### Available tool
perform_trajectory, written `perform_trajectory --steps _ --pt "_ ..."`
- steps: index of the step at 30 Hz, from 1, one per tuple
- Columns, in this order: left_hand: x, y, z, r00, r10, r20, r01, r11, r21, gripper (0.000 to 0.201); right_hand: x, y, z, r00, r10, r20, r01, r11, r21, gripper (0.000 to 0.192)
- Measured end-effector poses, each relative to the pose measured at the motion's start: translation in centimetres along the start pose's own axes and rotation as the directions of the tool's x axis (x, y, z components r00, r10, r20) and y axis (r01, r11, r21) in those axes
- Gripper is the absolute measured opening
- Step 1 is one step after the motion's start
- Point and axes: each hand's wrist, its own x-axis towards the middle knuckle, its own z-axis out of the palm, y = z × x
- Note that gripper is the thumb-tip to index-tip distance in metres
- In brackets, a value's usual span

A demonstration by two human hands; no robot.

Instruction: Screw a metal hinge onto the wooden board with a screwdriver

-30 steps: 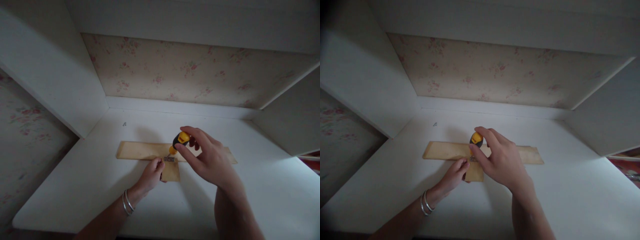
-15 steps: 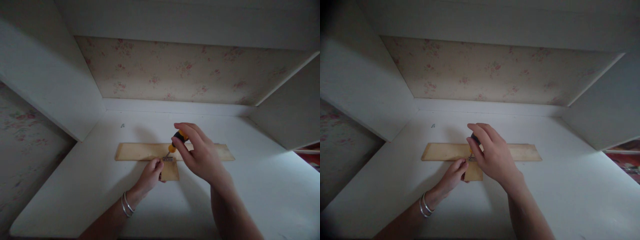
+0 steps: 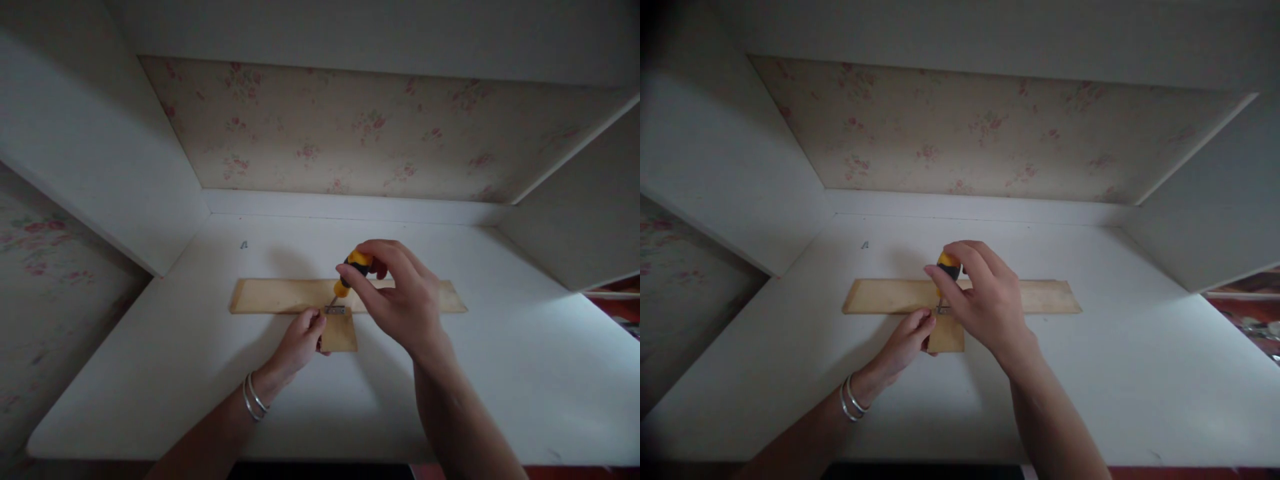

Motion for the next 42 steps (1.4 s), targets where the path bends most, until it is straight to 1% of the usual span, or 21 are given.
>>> perform_trajectory --steps 1,3,6,8,11,13,15,19,22,24,26,28,31,33,35,37,39,42 --pt "0.0 0.1 0.0 1.0 0.0 0.0 0.0 1.0 -0.004 0.038 0.0 -0.1 -0.1 1.0 -0.006 0.0 0.006 1.0 0.02 0.025" --pt "-0.1 0.2 0.0 1.0 -0.004 0.002 0.004 1.0 -0.009 0.039 0.0 -0.3 -0.2 0.999 -0.017 0.044 0.014 0.998 0.058 0.028" --pt "-0.2 0.1 0.0 1.0 -0.006 0.005 0.006 1.0 -0.014 0.04 0.0 -0.4 -0.3 0.995 -0.001 0.098 -0.005 0.998 0.055 0.031" --pt "-0.1 0.1 0.0 1.0 0.002 -0.003 -0.002 1.0 -0.01 0.039 -0.1 -0.3 -0.1 0.998 0.02 0.065 -0.021 1.0 0.021 0.029" --pt "-0.1 0.0 -0.1 1.0 0.014 -0.005 -0.014 1.0 0.004 0.038 -0.2 0.1 0.3 0.999 0.031 -0.022 -0.032 0.998 -0.049 0.031" --pt "-0.1 -0.1 -0.1 1.0 0.01 -0.007 -0.01 1.0 0.012 0.038 -0.3 0.3 0.5 0.999 0.039 -0.027 -0.041 0.997 -0.065 0.034" --pt "-0.1 -0.1 -0.1 1.0 0.005 -0.011 -0.005 1.0 0.018 0.038 -0.4 0.3 0.5 0.999 0.038 -0.017 -0.038 0.998 -0.044 0.036" --pt "-0.1 0.0 0.0 1.0 0.012 0.001 -0.012 1.0 0.017 0.038 -0.3 0.1 -0.1 0.999 0.018 -0.044 -0.017 1.0 0.005 0.034" --pt "-0.1 0.1 0.0 1.0 0.008 0.001 -0.008 1.0 0.022 0.037 -0.2 -0.1 -0.6 1.0 0.009 0.018 -0.009 0.999 0.043 0.032" --pt "-0.1 0.1 -0.1 1.0 -0.001 -0.001 0.001 1.0 0.026 0.037 -0.1 -0.1 -0.8 0.997 -0.01 0.076 0.005 0.997 0.076 0.034" --pt "-0.1 0.0 -0.1 1.0 -0.005 0.005 0.005 1.0 0.021 0.037 -0.1 -0.1 -0.9 0.994 -0.026 0.108 0.015 0.995 0.1 0.036" --pt "-0.1 0.0 -0.1 1.0 0.002 0.009 -0.002 1.0 0.009 0.037 -0.1 -0.1 -0.8 0.994 -0.015 0.106 0.006 0.996 0.087 0.035" --pt "-0.1 -0.1 -0.1 1.0 0.009 -0.002 -0.009 1.0 -0.004 0.038 -0.2 0.0 -0.4 0.999 0.009 0.034 -0.009 1.0 0.024 0.03" --pt "-0.1 -0.1 -0.1 1.0 0.008 -0.005 -0.008 1.0 -0.009 0.039 -0.3 0.0 -0.3 1.0 0.002 0.001 -0.002 1.0 0.016 0.029" --pt "-0.1 -0.1 -0.1 1.0 0.005 -0.003 -0.005 1.0 -0.009 0.039 -0.3 -0.1 -0.3 1.0 -0.014 0.026 0.013 0.999 0.041 0.033" --pt "-0.1 0.0 -0.1 1.0 -0.001 -0.002 0.001 1.0 -0.003 0.039 -0.2 -0.2 -0.5 0.996 -0.034 0.077 0.029 0.997 0.068 0.036" --pt "-0.2 0.0 -0.1 1.0 -0.001 -0.004 0.001 1.0 0.005 0.039 -0.2 -0.3 -0.6 0.993 -0.038 0.108 0.031 0.997 0.066 0.034" --pt "-0.1 0.0 -0.1 1.0 0.01 -0.007 -0.009 1.0 0.014 0.039 -0.2 -0.2 -0.6 0.994 -0.008 0.106 0.009 1.0 -0.006 0.027"
